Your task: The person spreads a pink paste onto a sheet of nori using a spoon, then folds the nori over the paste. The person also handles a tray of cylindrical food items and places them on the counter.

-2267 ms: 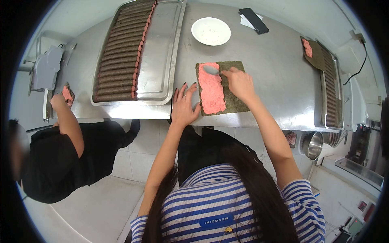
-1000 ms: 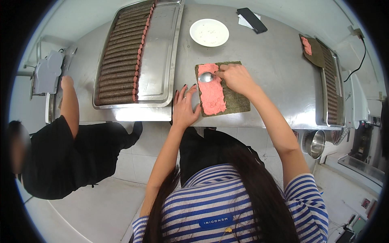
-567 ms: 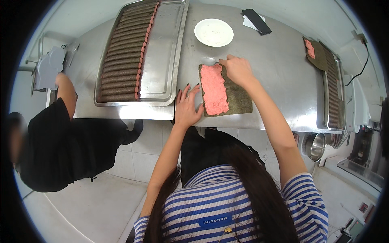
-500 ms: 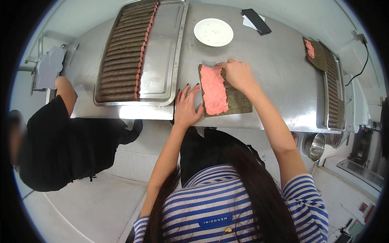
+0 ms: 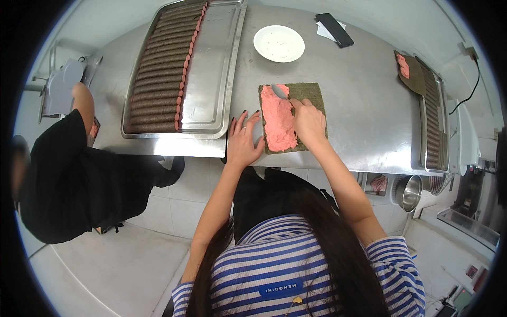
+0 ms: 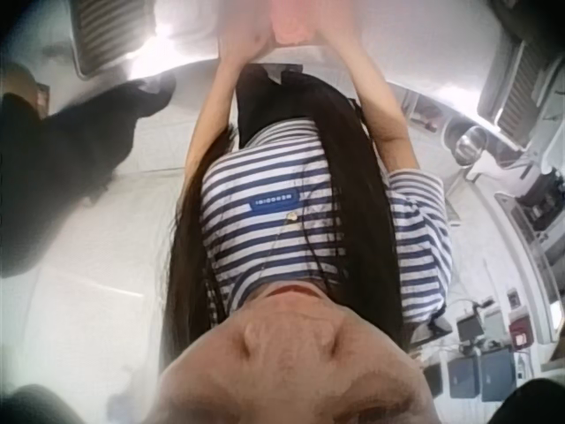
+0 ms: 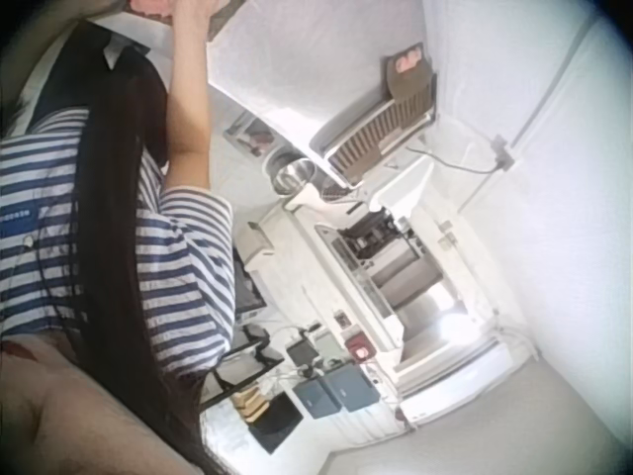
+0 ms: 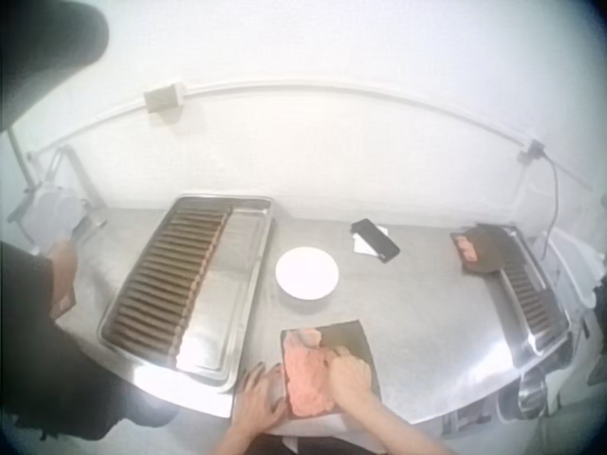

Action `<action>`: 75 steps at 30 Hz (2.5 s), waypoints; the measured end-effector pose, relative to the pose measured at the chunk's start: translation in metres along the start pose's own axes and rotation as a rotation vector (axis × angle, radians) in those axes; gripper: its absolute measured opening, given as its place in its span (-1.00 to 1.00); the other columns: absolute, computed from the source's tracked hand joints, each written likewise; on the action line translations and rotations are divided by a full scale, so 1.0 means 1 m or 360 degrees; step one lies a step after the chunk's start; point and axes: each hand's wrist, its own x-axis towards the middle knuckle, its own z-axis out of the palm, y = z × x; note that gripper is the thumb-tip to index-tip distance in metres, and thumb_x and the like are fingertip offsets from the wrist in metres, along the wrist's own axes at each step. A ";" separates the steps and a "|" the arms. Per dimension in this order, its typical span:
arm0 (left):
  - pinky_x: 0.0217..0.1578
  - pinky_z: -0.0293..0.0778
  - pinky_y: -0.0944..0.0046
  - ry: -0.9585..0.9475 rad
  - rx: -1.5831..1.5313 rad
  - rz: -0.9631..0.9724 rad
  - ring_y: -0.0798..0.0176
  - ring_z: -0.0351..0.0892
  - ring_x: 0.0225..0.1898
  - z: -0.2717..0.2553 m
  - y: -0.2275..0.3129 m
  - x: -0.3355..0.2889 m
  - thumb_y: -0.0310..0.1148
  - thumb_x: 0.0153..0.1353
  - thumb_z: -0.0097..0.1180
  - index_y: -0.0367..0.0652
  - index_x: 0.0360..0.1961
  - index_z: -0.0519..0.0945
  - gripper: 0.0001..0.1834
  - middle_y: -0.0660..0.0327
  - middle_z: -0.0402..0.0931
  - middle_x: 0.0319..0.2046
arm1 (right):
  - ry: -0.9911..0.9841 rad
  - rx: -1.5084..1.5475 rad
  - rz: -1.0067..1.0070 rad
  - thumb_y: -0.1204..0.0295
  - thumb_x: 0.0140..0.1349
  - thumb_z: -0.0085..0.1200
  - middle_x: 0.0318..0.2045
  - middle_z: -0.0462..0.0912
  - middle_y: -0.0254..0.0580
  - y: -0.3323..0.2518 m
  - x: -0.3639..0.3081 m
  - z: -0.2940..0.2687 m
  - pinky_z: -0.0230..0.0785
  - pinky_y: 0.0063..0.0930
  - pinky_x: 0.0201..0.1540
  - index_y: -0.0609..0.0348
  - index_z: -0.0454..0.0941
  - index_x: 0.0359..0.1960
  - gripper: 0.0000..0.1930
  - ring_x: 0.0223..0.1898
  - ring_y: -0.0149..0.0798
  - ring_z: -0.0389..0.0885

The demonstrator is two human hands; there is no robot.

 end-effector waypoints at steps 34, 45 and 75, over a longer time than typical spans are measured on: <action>0.36 -0.02 -0.12 -0.0025 0.0059 -0.0006 -0.01 0.09 0.37 -0.001 0.001 0.001 -0.26 0.02 0.15 -0.11 0.15 0.27 -0.37 0.28 0.30 0.28 | -0.0028 -0.0406 -0.0482 0.54 0.00 0.01 -0.36 0.61 -0.08 0.017 0.071 -0.030 0.47 -0.12 -0.25 0.11 0.67 -0.36 -0.80 -0.28 0.00 0.64; 0.37 -0.02 -0.10 0.0022 0.0006 0.0003 -0.02 0.12 0.36 0.001 0.001 0.002 -0.31 -0.02 0.16 -0.11 0.12 0.30 -0.38 0.29 0.32 0.26 | -0.0308 -0.0188 -0.0485 0.55 0.00 0.00 -0.34 0.59 -0.09 0.047 -0.012 -0.019 0.45 -0.08 -0.32 -0.01 0.65 -0.12 -0.62 -0.35 0.02 0.64; 0.37 -0.09 -0.16 -0.0088 0.0008 0.0054 -0.04 0.05 0.40 -0.003 0.000 -0.001 -0.34 -0.07 0.21 -0.09 0.19 0.24 -0.27 0.24 0.23 0.32 | -0.0247 -0.0299 -0.0794 0.50 0.02 0.01 -0.38 0.55 -0.17 0.042 -0.090 -0.022 0.51 -0.28 -0.35 0.19 0.60 -0.22 -0.75 -0.36 -0.13 0.63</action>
